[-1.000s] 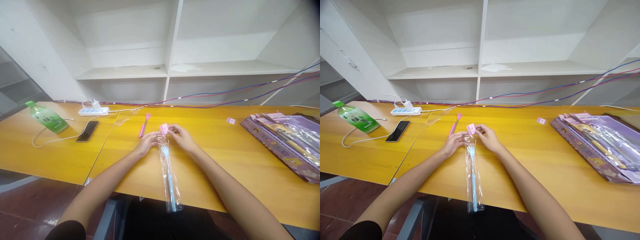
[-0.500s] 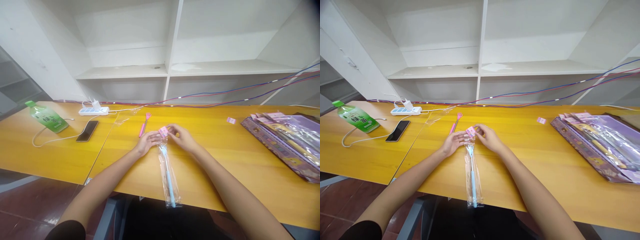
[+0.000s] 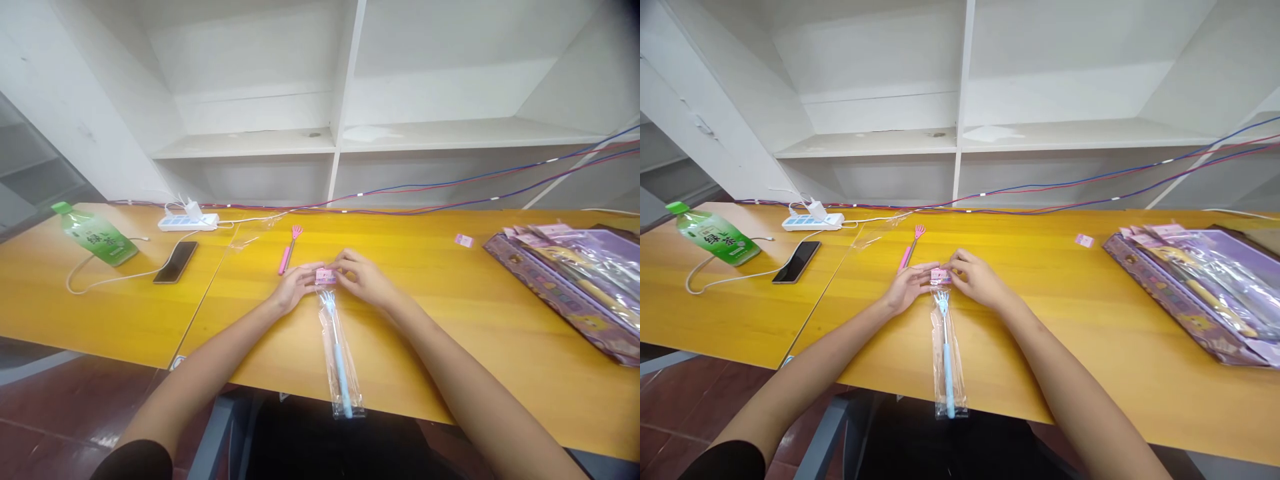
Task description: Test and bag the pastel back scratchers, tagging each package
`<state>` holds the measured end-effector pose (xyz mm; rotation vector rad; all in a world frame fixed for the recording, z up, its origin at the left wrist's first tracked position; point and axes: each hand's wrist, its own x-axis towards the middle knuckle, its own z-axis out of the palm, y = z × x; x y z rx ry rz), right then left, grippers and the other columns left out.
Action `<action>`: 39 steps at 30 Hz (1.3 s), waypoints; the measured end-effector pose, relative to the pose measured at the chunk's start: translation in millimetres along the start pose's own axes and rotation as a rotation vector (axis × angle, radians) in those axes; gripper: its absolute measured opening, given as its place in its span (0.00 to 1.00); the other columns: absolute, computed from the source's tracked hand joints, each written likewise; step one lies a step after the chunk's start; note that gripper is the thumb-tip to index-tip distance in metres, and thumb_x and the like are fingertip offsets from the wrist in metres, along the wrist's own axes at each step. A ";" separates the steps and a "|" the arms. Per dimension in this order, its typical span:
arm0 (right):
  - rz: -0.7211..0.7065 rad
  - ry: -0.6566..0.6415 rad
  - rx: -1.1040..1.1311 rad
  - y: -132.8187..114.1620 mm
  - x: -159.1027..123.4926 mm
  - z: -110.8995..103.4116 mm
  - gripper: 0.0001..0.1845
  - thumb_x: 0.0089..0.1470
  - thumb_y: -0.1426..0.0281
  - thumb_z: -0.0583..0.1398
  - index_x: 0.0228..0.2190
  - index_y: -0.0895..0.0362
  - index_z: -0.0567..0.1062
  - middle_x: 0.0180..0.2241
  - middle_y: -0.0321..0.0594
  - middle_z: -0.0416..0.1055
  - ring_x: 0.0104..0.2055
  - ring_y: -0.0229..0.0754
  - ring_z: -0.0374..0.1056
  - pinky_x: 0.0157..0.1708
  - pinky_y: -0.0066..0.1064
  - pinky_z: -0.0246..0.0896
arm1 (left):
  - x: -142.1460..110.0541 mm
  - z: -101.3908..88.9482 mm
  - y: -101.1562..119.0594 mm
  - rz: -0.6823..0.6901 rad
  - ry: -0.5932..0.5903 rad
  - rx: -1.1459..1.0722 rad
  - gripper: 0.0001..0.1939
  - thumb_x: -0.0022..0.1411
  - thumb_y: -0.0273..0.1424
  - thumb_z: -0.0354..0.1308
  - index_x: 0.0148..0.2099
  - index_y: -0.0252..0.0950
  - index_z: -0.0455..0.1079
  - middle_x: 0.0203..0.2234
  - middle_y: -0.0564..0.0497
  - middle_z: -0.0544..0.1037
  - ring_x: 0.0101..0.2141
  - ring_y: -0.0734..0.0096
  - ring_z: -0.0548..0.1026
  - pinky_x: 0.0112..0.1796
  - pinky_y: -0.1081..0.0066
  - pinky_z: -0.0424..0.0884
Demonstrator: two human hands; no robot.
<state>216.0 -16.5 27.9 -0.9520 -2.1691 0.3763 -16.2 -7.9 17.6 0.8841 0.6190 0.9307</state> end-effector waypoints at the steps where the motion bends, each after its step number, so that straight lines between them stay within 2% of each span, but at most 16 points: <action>1: 0.008 0.009 0.016 -0.5 -0.4 0.2 0.15 0.69 0.68 0.57 0.52 0.49 0.80 0.44 0.44 0.71 0.41 0.44 0.70 0.45 0.41 0.70 | 0.0 0.2 0.5 0.006 -0.003 -0.003 0.21 0.57 0.35 0.64 0.51 0.30 0.81 0.53 0.34 0.83 0.55 0.43 0.79 0.56 0.45 0.74; 3: 0.026 0.021 0.046 -1.4 -0.8 1.4 0.16 0.68 0.69 0.57 0.53 0.49 0.79 0.45 0.44 0.70 0.40 0.44 0.70 0.46 0.42 0.70 | 0.0 0.6 1.5 0.018 -0.001 -0.001 0.22 0.57 0.35 0.64 0.52 0.30 0.81 0.54 0.34 0.82 0.56 0.43 0.78 0.56 0.45 0.74; 9: 0.058 0.041 0.112 -3.5 0.1 3.5 0.12 0.65 0.71 0.58 0.46 0.50 0.80 0.45 0.43 0.67 0.41 0.44 0.69 0.46 0.42 0.70 | -0.9 2.3 3.3 0.026 0.022 0.023 0.22 0.57 0.33 0.65 0.53 0.31 0.81 0.56 0.35 0.81 0.57 0.45 0.78 0.58 0.47 0.72; 13: 0.069 0.046 0.142 -5.0 0.6 5.0 0.08 0.65 0.69 0.59 0.41 0.51 0.79 0.44 0.44 0.68 0.41 0.45 0.69 0.46 0.43 0.70 | -1.2 2.9 4.6 0.088 -0.006 0.039 0.22 0.58 0.33 0.67 0.54 0.33 0.81 0.58 0.36 0.80 0.58 0.46 0.77 0.58 0.48 0.73; 15: 0.120 0.083 0.180 -4.1 0.9 9.7 0.05 0.65 0.66 0.60 0.42 0.51 0.76 0.43 0.43 0.69 0.41 0.45 0.69 0.45 0.43 0.71 | -0.3 1.5 4.2 0.117 -0.011 0.063 0.23 0.58 0.34 0.70 0.55 0.33 0.80 0.59 0.36 0.79 0.57 0.46 0.78 0.57 0.48 0.74; 18: 0.275 0.169 0.344 -0.5 2.0 21.3 0.19 0.62 0.57 0.65 0.50 0.51 0.70 0.43 0.42 0.71 0.37 0.42 0.70 0.39 0.39 0.71 | 2.0 -2.1 2.4 0.181 0.007 0.171 0.30 0.56 0.33 0.73 0.61 0.36 0.76 0.59 0.37 0.79 0.56 0.51 0.79 0.57 0.54 0.74; 20: 0.343 0.145 0.489 1.3 3.1 28.3 0.26 0.60 0.53 0.66 0.53 0.51 0.68 0.40 0.39 0.72 0.34 0.41 0.70 0.35 0.36 0.71 | 3.6 -4.9 1.3 0.230 0.007 0.263 0.39 0.56 0.33 0.74 0.69 0.39 0.69 0.58 0.39 0.80 0.55 0.56 0.80 0.57 0.60 0.74; 22: 0.368 0.118 0.572 1.2 4.2 31.9 0.24 0.60 0.52 0.65 0.52 0.52 0.70 0.36 0.37 0.72 0.32 0.40 0.70 0.34 0.35 0.70 | 5.4 -8.0 0.3 0.266 0.023 0.329 0.46 0.56 0.32 0.74 0.74 0.42 0.62 0.55 0.41 0.82 0.51 0.61 0.81 0.56 0.63 0.74; 24: 0.364 0.116 0.576 -0.4 4.8 31.8 0.19 0.62 0.54 0.64 0.48 0.52 0.74 0.35 0.37 0.72 0.32 0.40 0.70 0.35 0.35 0.70 | 7.5 -11.3 -1.0 0.260 0.068 0.376 0.46 0.57 0.34 0.73 0.74 0.42 0.61 0.48 0.45 0.84 0.45 0.65 0.82 0.52 0.65 0.76; 27: 0.311 0.102 0.483 -3.3 5.2 27.3 0.11 0.64 0.59 0.61 0.42 0.52 0.78 0.37 0.39 0.72 0.32 0.40 0.70 0.36 0.36 0.70 | 10.5 -15.8 -3.7 0.194 0.078 0.420 0.35 0.60 0.38 0.71 0.67 0.40 0.70 0.38 0.48 0.83 0.39 0.65 0.82 0.46 0.64 0.79; 29: 0.286 0.088 0.427 -4.5 5.2 23.2 0.11 0.65 0.62 0.60 0.38 0.52 0.80 0.38 0.39 0.71 0.32 0.40 0.70 0.36 0.37 0.69 | 11.7 -17.2 -5.0 0.187 0.054 0.442 0.24 0.61 0.39 0.69 0.58 0.37 0.77 0.39 0.47 0.83 0.41 0.62 0.82 0.44 0.63 0.80; 32: 0.272 0.083 0.413 -6.3 5.4 17.0 0.12 0.66 0.65 0.57 0.35 0.52 0.80 0.36 0.39 0.69 0.33 0.41 0.69 0.38 0.38 0.69 | 11.2 -16.3 -4.8 0.216 0.068 0.484 0.13 0.61 0.38 0.67 0.45 0.35 0.80 0.44 0.44 0.83 0.45 0.60 0.81 0.47 0.63 0.79; 36: 0.238 0.085 0.368 -9.8 5.3 14.2 0.13 0.65 0.65 0.57 0.31 0.53 0.78 0.36 0.40 0.71 0.39 0.44 0.70 0.44 0.39 0.68 | 7.9 -12.1 -3.6 0.207 0.083 0.483 0.12 0.62 0.38 0.66 0.43 0.35 0.79 0.43 0.44 0.82 0.44 0.61 0.81 0.46 0.63 0.79; 39: 0.294 0.120 0.413 -11.3 4.5 22.2 0.11 0.63 0.59 0.62 0.34 0.52 0.72 0.35 0.38 0.71 0.37 0.43 0.70 0.41 0.37 0.67 | 6.8 -10.0 -6.1 0.242 0.086 0.498 0.15 0.59 0.40 0.70 0.41 0.35 0.75 0.39 0.46 0.81 0.40 0.65 0.81 0.44 0.66 0.78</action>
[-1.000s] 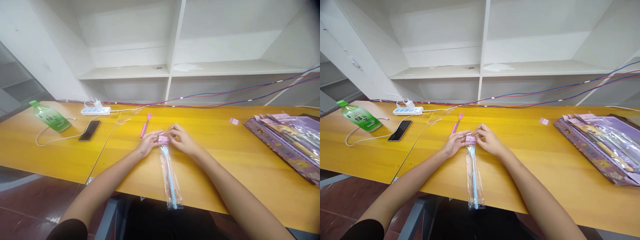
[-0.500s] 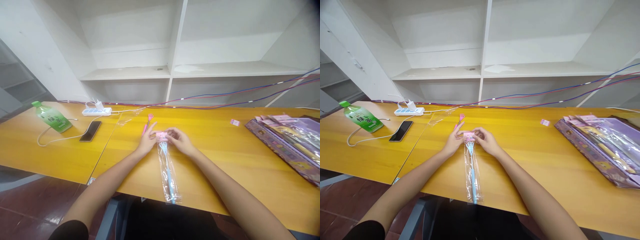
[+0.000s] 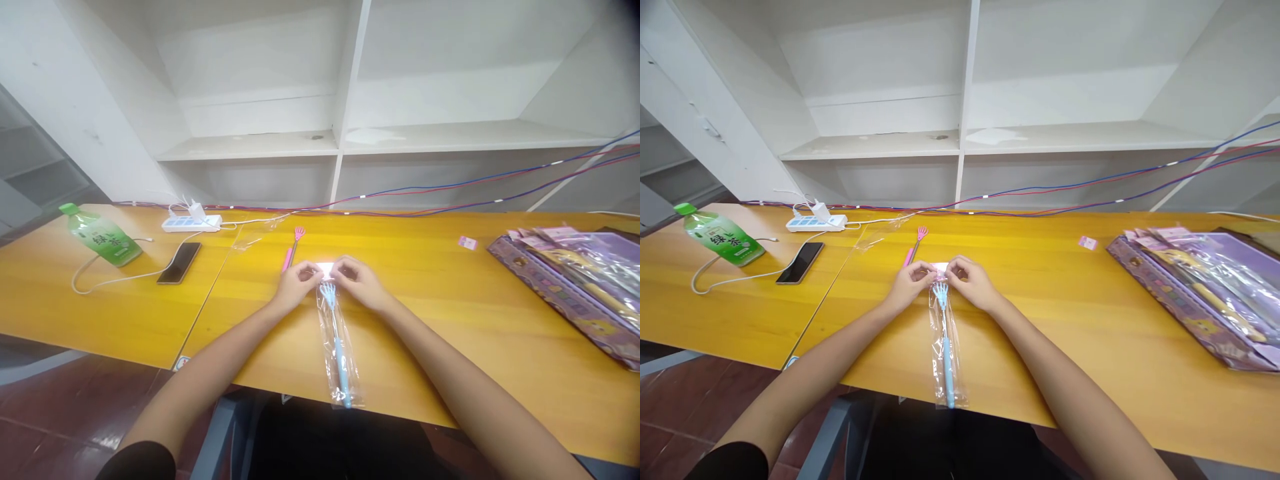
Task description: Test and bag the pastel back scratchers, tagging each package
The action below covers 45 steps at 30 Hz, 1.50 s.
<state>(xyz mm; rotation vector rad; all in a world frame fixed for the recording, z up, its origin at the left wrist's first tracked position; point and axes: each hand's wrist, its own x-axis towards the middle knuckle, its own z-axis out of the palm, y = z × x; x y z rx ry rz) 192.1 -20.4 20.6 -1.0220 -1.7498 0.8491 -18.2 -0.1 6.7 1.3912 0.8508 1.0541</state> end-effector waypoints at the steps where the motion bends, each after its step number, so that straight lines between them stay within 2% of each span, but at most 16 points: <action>1: 0.026 0.014 0.041 2.0 -0.5 3.8 0.13 0.62 0.57 0.64 0.36 0.51 0.69 0.34 0.36 0.71 0.35 0.41 0.69 0.38 0.35 0.67 | -0.2 0.9 -1.1 0.014 0.008 -0.003 0.17 0.57 0.40 0.73 0.40 0.35 0.73 0.37 0.48 0.81 0.39 0.66 0.81 0.43 0.67 0.77; 4: 0.069 0.034 0.159 10.2 -1.2 14.3 0.23 0.57 0.52 0.67 0.40 0.49 0.62 0.32 0.31 0.68 0.30 0.38 0.65 0.32 0.31 0.64 | 0.3 2.5 -4.8 0.048 0.031 -0.020 0.24 0.52 0.38 0.77 0.39 0.38 0.64 0.32 0.54 0.77 0.35 0.71 0.80 0.41 0.71 0.76; 10: 0.111 -0.023 0.272 22.5 -0.7 20.2 0.26 0.57 0.55 0.67 0.48 0.48 0.61 0.35 0.32 0.70 0.34 0.39 0.70 0.37 0.33 0.69 | 1.4 3.9 -9.2 0.046 0.046 -0.003 0.27 0.53 0.37 0.75 0.45 0.40 0.61 0.31 0.57 0.76 0.32 0.73 0.79 0.37 0.73 0.74; 18: 0.146 -0.002 0.214 20.0 -1.7 28.6 0.26 0.51 0.62 0.68 0.49 0.51 0.65 0.35 0.34 0.75 0.31 0.38 0.70 0.33 0.31 0.68 | 0.5 7.3 -5.6 0.013 0.050 0.012 0.27 0.47 0.32 0.76 0.43 0.39 0.63 0.28 0.58 0.75 0.30 0.74 0.77 0.35 0.75 0.71; 23: 0.150 0.024 0.167 14.0 -2.7 31.2 0.25 0.49 0.65 0.67 0.48 0.51 0.67 0.36 0.35 0.75 0.33 0.39 0.72 0.34 0.31 0.69 | -1.3 9.0 -4.9 0.046 0.050 0.043 0.24 0.48 0.30 0.74 0.42 0.39 0.64 0.28 0.58 0.74 0.30 0.75 0.77 0.35 0.75 0.71; 28: 0.123 0.047 0.191 18.4 -0.8 31.5 0.23 0.48 0.67 0.67 0.46 0.52 0.68 0.36 0.35 0.76 0.34 0.39 0.73 0.35 0.32 0.70 | -0.5 8.5 -2.9 0.047 0.059 0.057 0.24 0.48 0.29 0.73 0.41 0.39 0.63 0.28 0.58 0.73 0.29 0.75 0.75 0.33 0.75 0.70; 36: 0.123 0.069 0.177 21.6 2.7 27.5 0.23 0.46 0.68 0.66 0.44 0.51 0.67 0.32 0.31 0.70 0.30 0.37 0.67 0.34 0.32 0.64 | 5.1 1.2 -7.9 0.040 0.125 0.131 0.21 0.46 0.25 0.71 0.40 0.38 0.64 0.26 0.60 0.73 0.27 0.77 0.72 0.32 0.76 0.66; 42: 0.124 0.054 0.153 28.3 1.8 25.2 0.25 0.48 0.65 0.66 0.48 0.52 0.67 0.35 0.35 0.72 0.33 0.39 0.69 0.36 0.33 0.66 | 8.5 -3.3 -17.0 0.010 0.124 0.090 0.23 0.44 0.23 0.72 0.39 0.38 0.64 0.27 0.58 0.76 0.29 0.75 0.76 0.34 0.76 0.70; 45: 0.134 0.098 0.088 31.6 8.0 13.6 0.23 0.49 0.66 0.63 0.48 0.52 0.67 0.36 0.36 0.73 0.36 0.41 0.71 0.37 0.34 0.67 | 11.0 -6.8 -18.6 -0.027 0.161 0.083 0.23 0.44 0.22 0.71 0.40 0.38 0.64 0.27 0.58 0.76 0.28 0.76 0.76 0.33 0.76 0.69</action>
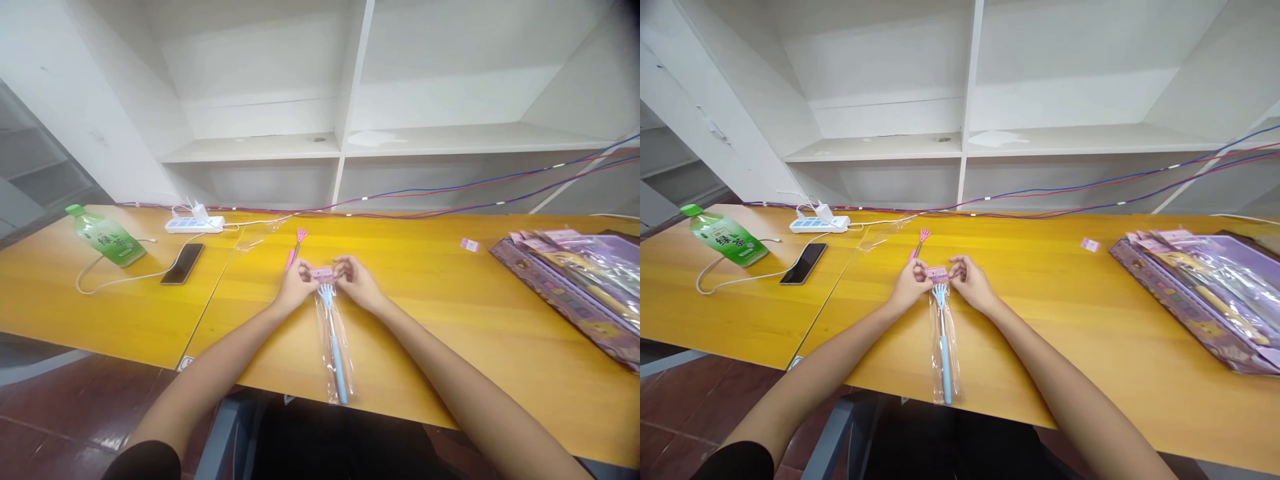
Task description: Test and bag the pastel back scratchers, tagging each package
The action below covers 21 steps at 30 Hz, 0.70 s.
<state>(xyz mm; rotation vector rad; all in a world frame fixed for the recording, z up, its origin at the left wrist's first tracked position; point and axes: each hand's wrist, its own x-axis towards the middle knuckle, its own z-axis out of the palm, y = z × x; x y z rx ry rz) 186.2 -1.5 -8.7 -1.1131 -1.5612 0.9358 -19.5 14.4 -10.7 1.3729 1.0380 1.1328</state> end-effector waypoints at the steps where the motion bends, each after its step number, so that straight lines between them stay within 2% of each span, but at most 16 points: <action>1: 0.009 0.041 -0.051 -2.5 2.7 -5.5 0.20 0.50 0.66 0.62 0.47 0.53 0.68 0.36 0.37 0.73 0.37 0.42 0.71 0.38 0.35 0.67 | 1.2 -1.4 0.2 -0.012 0.020 -0.004 0.23 0.44 0.23 0.71 0.40 0.38 0.64 0.27 0.58 0.77 0.27 0.76 0.76 0.33 0.76 0.69; 3: 0.048 0.109 -0.203 -14.0 3.5 -16.6 0.13 0.54 0.66 0.58 0.43 0.53 0.69 0.36 0.39 0.74 0.38 0.43 0.72 0.41 0.37 0.67 | 4.0 -4.5 1.2 -0.024 0.063 -0.019 0.23 0.45 0.24 0.71 0.41 0.38 0.64 0.27 0.58 0.77 0.27 0.75 0.77 0.33 0.76 0.70; 5: 0.099 0.087 -0.381 -33.3 -7.6 -23.2 0.10 0.61 0.63 0.55 0.41 0.54 0.71 0.36 0.41 0.76 0.38 0.45 0.72 0.41 0.38 0.66 | 6.7 -7.0 2.1 -0.014 0.104 -0.034 0.22 0.46 0.26 0.72 0.40 0.37 0.64 0.25 0.59 0.76 0.27 0.76 0.76 0.33 0.76 0.70; 8: 0.143 -0.072 -0.636 -66.6 -51.5 -16.6 0.20 0.69 0.55 0.52 0.49 0.56 0.72 0.38 0.46 0.78 0.38 0.48 0.74 0.39 0.38 0.65 | 9.4 -7.9 2.5 0.005 0.155 -0.052 0.22 0.46 0.28 0.74 0.39 0.37 0.65 0.24 0.60 0.74 0.26 0.77 0.75 0.32 0.77 0.72; 11: 0.113 -0.093 -0.941 -86.6 -109.7 4.0 0.30 0.67 0.51 0.57 0.61 0.58 0.67 0.47 0.53 0.77 0.46 0.56 0.75 0.38 0.39 0.65 | 8.4 -4.4 3.8 -0.038 0.115 -0.140 0.25 0.47 0.33 0.76 0.41 0.37 0.64 0.26 0.59 0.74 0.28 0.74 0.78 0.34 0.71 0.78; 13: 0.089 -0.080 -1.107 -86.6 -142.1 15.1 0.30 0.67 0.57 0.59 0.63 0.57 0.64 0.49 0.54 0.76 0.47 0.57 0.74 0.37 0.39 0.65 | 5.2 -0.1 5.5 -0.082 0.041 -0.217 0.28 0.47 0.35 0.77 0.42 0.38 0.63 0.27 0.59 0.75 0.31 0.69 0.81 0.37 0.65 0.81; 16: 0.056 -0.021 -1.284 -70.2 -175.3 16.5 0.26 0.67 0.73 0.55 0.64 0.56 0.64 0.44 0.49 0.76 0.41 0.52 0.74 0.35 0.37 0.65 | -2.0 7.8 7.1 -0.131 -0.068 -0.256 0.28 0.49 0.34 0.77 0.44 0.38 0.62 0.30 0.56 0.79 0.34 0.67 0.83 0.41 0.61 0.83; 18: 0.015 0.020 -1.382 -55.2 -190.7 6.4 0.29 0.63 0.80 0.52 0.64 0.56 0.65 0.39 0.47 0.74 0.37 0.50 0.72 0.35 0.38 0.65 | -7.0 12.6 7.2 -0.187 -0.155 -0.239 0.26 0.52 0.30 0.75 0.45 0.38 0.62 0.33 0.53 0.81 0.33 0.67 0.84 0.41 0.61 0.83; 21: -0.047 0.033 -1.451 -40.6 -207.8 -27.4 0.31 0.62 0.81 0.52 0.65 0.57 0.64 0.38 0.46 0.73 0.34 0.49 0.70 0.34 0.39 0.65 | -11.9 16.5 8.4 -0.266 -0.243 -0.196 0.19 0.59 0.24 0.66 0.47 0.37 0.61 0.35 0.49 0.83 0.30 0.68 0.84 0.41 0.61 0.83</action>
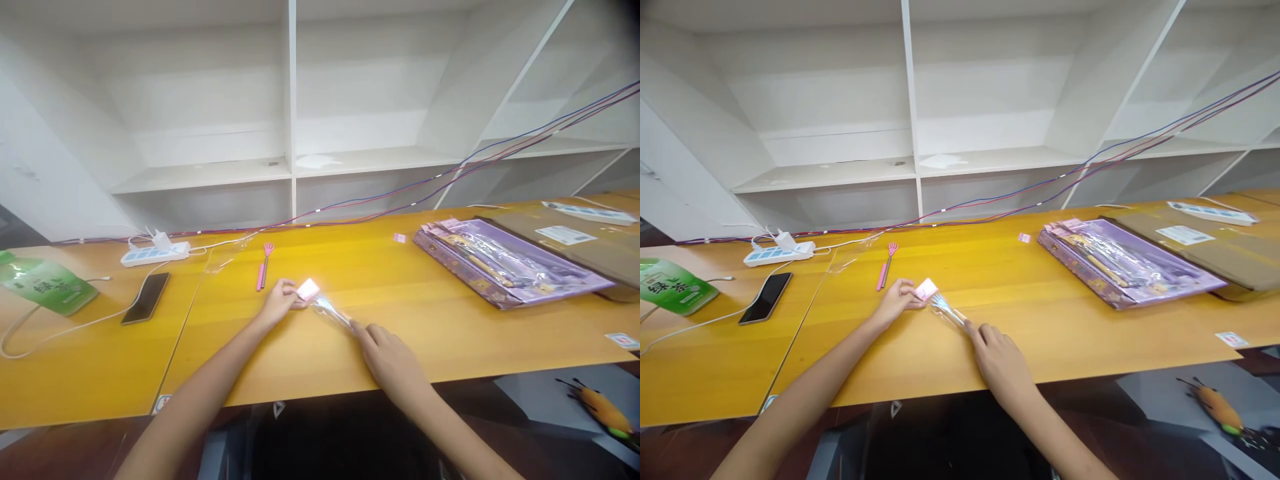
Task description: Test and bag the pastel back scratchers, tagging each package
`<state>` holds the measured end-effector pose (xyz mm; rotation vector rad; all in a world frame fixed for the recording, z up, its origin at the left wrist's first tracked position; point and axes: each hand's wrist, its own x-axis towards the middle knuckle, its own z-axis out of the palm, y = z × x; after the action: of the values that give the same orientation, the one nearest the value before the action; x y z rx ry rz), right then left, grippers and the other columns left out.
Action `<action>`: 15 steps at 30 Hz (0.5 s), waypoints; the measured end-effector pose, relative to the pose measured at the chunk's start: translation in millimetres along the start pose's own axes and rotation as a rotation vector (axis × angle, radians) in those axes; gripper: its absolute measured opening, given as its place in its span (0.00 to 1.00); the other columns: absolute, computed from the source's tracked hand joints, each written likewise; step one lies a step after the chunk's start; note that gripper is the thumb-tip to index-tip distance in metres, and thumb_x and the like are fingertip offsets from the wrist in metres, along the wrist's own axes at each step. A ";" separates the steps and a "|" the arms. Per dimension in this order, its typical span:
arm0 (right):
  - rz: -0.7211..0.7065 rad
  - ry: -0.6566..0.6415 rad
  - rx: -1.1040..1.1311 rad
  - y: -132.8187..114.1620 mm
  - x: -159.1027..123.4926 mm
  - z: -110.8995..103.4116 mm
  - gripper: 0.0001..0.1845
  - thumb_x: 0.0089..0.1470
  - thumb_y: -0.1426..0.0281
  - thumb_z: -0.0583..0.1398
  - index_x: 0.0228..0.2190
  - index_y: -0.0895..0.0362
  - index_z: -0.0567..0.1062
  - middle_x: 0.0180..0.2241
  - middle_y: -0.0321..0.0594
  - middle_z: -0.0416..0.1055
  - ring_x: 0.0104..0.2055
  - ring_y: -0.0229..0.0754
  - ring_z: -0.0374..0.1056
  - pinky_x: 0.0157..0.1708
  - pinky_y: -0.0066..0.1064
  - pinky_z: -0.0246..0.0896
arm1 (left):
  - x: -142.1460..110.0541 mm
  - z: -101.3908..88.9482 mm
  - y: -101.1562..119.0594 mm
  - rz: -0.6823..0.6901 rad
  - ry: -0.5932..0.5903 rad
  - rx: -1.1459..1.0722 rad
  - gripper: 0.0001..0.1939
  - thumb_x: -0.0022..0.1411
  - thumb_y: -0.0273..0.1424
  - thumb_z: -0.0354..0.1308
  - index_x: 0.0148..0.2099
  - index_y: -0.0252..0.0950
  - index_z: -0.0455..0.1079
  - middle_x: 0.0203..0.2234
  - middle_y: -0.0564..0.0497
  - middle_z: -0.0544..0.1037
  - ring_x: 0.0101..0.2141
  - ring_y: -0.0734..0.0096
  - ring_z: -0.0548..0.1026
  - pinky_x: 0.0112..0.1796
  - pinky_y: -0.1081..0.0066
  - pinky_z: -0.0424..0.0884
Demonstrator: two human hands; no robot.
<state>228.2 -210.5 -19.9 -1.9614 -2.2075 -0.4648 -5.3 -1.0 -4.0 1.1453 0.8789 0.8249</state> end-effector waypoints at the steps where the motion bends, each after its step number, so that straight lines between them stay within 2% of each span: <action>1: 0.006 0.015 -0.005 17.9 -3.7 -1.6 0.31 0.63 0.80 0.52 0.66 0.57 0.63 0.39 0.46 0.73 0.34 0.49 0.70 0.34 0.39 0.65 | -0.8 0.6 0.6 -0.011 0.001 0.013 0.17 0.61 0.22 0.63 0.48 0.36 0.61 0.36 0.49 0.83 0.30 0.68 0.84 0.40 0.62 0.83; 3: 0.065 0.050 -0.030 65.3 -6.0 -12.7 0.29 0.66 0.76 0.52 0.67 0.56 0.64 0.42 0.49 0.74 0.36 0.49 0.71 0.35 0.38 0.65 | -1.9 0.7 2.6 -0.015 0.016 0.045 0.15 0.63 0.20 0.57 0.50 0.35 0.61 0.36 0.48 0.83 0.29 0.69 0.84 0.39 0.62 0.83; 4: 0.142 0.077 -0.081 94.9 -4.4 -21.6 0.28 0.68 0.73 0.51 0.67 0.56 0.65 0.44 0.51 0.74 0.38 0.51 0.71 0.35 0.39 0.64 | -2.2 0.4 3.5 -0.016 0.017 0.058 0.15 0.63 0.19 0.55 0.50 0.35 0.61 0.36 0.49 0.82 0.29 0.69 0.84 0.38 0.62 0.82; 7: 0.421 0.060 -0.266 200.9 9.4 -52.0 0.27 0.71 0.68 0.48 0.66 0.55 0.69 0.43 0.55 0.75 0.40 0.56 0.71 0.34 0.41 0.59 | -2.5 -0.8 4.3 -0.005 -0.005 0.092 0.16 0.62 0.19 0.54 0.51 0.35 0.61 0.34 0.50 0.81 0.27 0.69 0.83 0.37 0.62 0.82; 9: 0.571 0.044 -0.283 275.8 22.0 -66.3 0.28 0.72 0.65 0.48 0.67 0.57 0.70 0.48 0.61 0.76 0.44 0.58 0.71 0.35 0.42 0.58 | -2.2 -1.5 2.8 0.013 -0.023 0.110 0.16 0.61 0.20 0.55 0.51 0.35 0.61 0.34 0.51 0.81 0.26 0.69 0.82 0.35 0.63 0.82; 12: 0.687 -0.061 -0.222 370.5 37.9 -67.8 0.27 0.72 0.63 0.53 0.65 0.57 0.73 0.54 0.64 0.75 0.42 0.54 0.71 0.35 0.41 0.54 | -1.2 -2.7 -0.4 0.025 -0.058 0.130 0.17 0.60 0.21 0.56 0.51 0.36 0.62 0.33 0.52 0.80 0.25 0.70 0.82 0.34 0.64 0.81; 14: 0.708 -0.156 -0.183 411.4 44.6 -57.3 0.21 0.69 0.66 0.57 0.57 0.58 0.81 0.51 0.66 0.77 0.34 0.48 0.70 0.34 0.39 0.53 | -0.3 -3.7 -1.9 0.024 -0.073 0.139 0.17 0.60 0.22 0.56 0.51 0.36 0.62 0.32 0.52 0.80 0.25 0.69 0.81 0.34 0.63 0.81; 15: 0.695 -0.155 -0.196 424.2 47.0 -50.2 0.18 0.69 0.67 0.58 0.48 0.59 0.86 0.47 0.65 0.79 0.30 0.44 0.68 0.34 0.38 0.53 | 0.1 -4.2 -2.3 0.024 -0.077 0.142 0.16 0.60 0.23 0.56 0.50 0.36 0.62 0.32 0.52 0.80 0.25 0.69 0.82 0.33 0.63 0.81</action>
<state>636.1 -142.1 96.7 -2.7534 -1.4261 -0.4377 -8.8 0.3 -7.0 1.3053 0.8724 0.7420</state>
